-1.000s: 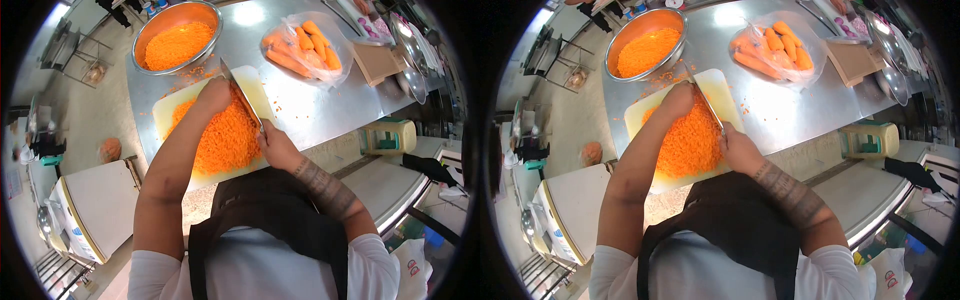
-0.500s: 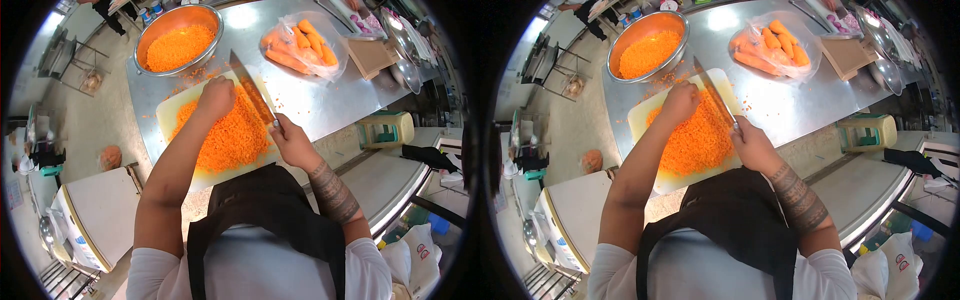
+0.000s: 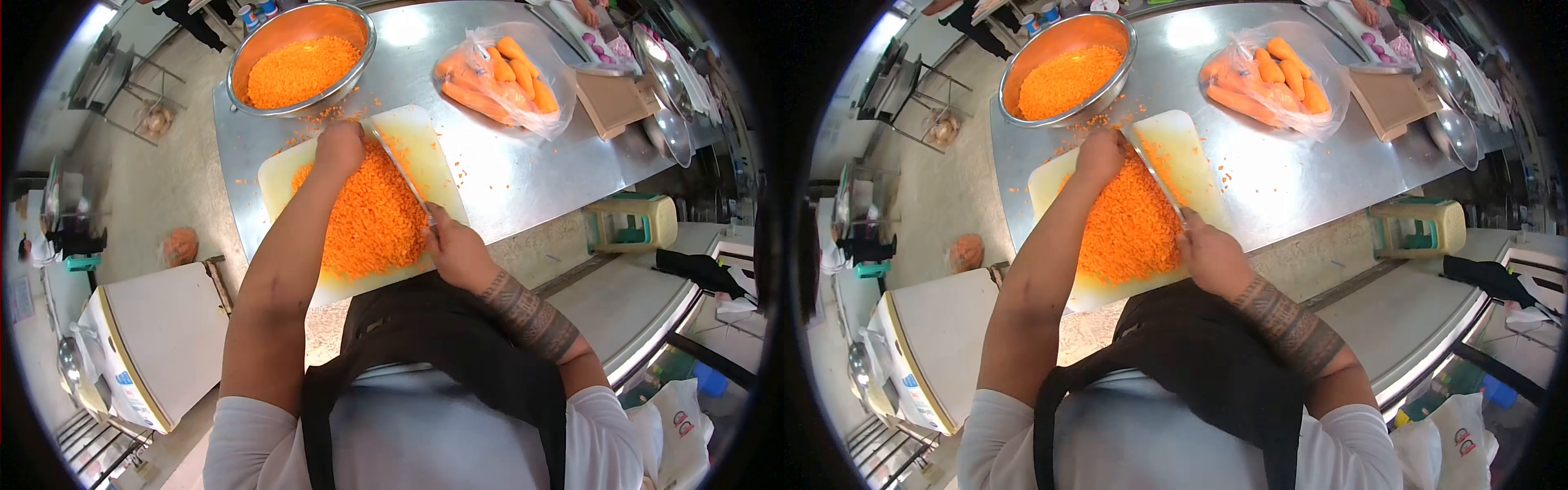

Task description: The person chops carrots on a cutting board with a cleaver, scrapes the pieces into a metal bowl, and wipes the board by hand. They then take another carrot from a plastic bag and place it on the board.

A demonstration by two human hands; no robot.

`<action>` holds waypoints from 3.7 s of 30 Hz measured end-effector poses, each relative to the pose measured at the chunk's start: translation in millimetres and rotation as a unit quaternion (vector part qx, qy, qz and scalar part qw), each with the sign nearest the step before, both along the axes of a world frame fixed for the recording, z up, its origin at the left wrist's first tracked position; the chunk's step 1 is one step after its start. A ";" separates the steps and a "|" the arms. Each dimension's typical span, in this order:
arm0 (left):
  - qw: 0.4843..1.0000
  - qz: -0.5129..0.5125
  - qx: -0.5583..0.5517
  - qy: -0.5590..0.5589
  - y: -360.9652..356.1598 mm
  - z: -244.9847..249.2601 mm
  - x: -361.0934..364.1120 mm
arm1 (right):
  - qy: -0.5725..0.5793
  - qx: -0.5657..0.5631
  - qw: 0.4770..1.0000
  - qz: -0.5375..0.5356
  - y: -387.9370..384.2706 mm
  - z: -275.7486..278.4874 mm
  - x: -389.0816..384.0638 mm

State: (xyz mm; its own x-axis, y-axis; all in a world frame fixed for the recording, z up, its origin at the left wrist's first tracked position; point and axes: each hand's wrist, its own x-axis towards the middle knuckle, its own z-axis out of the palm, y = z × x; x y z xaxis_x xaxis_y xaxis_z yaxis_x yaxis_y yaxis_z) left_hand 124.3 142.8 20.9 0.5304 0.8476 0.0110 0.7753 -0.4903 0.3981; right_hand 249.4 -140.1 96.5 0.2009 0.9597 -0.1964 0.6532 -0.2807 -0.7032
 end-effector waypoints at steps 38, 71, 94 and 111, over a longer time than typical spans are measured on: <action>0.990 0.113 -0.063 -0.057 -25.7 -34.6 -165.3 | -0.071 -0.058 0.994 0.057 22.3 34.4 125.1; 0.988 0.108 0.106 0.042 -137.1 49.2 -56.7 | -0.003 -0.033 0.959 0.280 10.9 63.8 86.2; 0.951 -0.297 0.087 0.005 -225.6 18.6 -34.7 | 0.017 -0.086 0.991 -0.099 -93.5 35.7 66.2; 0.984 -0.146 -0.088 0.058 -42.9 33.2 15.3 | -0.013 -0.057 0.996 -0.068 -30.2 19.8 -18.6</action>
